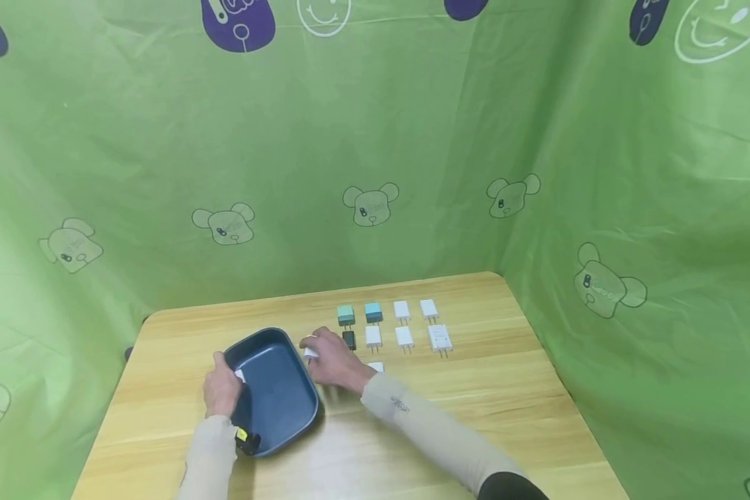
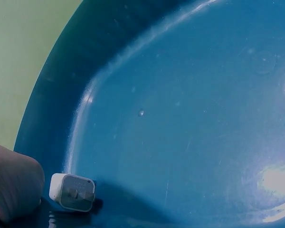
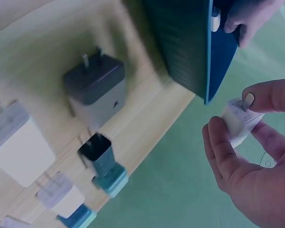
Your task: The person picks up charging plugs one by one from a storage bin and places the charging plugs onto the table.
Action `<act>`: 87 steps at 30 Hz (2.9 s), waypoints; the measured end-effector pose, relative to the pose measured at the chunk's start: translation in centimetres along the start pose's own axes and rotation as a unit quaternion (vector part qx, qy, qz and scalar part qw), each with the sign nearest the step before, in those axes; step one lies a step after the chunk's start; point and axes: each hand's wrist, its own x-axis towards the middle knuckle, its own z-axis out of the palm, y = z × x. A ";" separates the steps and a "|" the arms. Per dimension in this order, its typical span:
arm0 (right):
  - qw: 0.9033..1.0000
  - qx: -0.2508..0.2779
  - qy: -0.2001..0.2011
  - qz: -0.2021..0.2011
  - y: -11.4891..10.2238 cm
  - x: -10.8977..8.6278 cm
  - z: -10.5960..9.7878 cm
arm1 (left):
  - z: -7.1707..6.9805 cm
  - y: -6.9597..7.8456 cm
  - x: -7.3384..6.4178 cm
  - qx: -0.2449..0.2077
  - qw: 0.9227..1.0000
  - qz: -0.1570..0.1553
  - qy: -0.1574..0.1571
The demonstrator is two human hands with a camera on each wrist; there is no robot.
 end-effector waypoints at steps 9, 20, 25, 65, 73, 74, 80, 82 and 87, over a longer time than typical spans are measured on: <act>0.999 0.031 -0.005 0.040 2.1 -0.9 -1.3 | 0.0 -0.3 0.0 0.001 1.000 -0.002 -0.009; 0.997 0.024 0.004 0.067 4.8 -2.4 -3.2 | 0.0 -0.1 0.0 -0.001 1.000 -0.003 -0.007; 0.998 0.013 0.014 0.065 5.9 -3.2 -3.6 | 0.0 -0.2 0.0 -0.001 1.000 0.006 0.000; 0.995 -0.050 0.023 0.085 13.5 -8.8 -3.7 | -0.1 0.1 -0.1 -0.001 1.000 0.004 -0.007; 0.995 -0.054 0.011 0.079 13.7 -9.6 -2.7 | 0.1 -0.1 0.3 0.001 1.000 -0.004 -0.008; 0.995 -0.057 0.011 0.077 13.8 -9.7 -2.7 | 0.1 -0.2 0.3 0.000 1.000 -0.004 -0.010; 0.996 -0.057 0.011 0.066 14.0 -10.0 -2.4 | 0.0 -0.1 0.3 0.002 1.000 -0.003 -0.005; 0.996 -0.061 0.011 0.064 14.1 -10.1 -2.4 | 0.0 -0.1 0.3 0.004 1.000 -0.004 -0.004; 0.995 -0.080 0.007 0.063 14.3 -10.3 -2.2 | 0.0 -0.1 0.3 0.004 1.000 -0.005 -0.003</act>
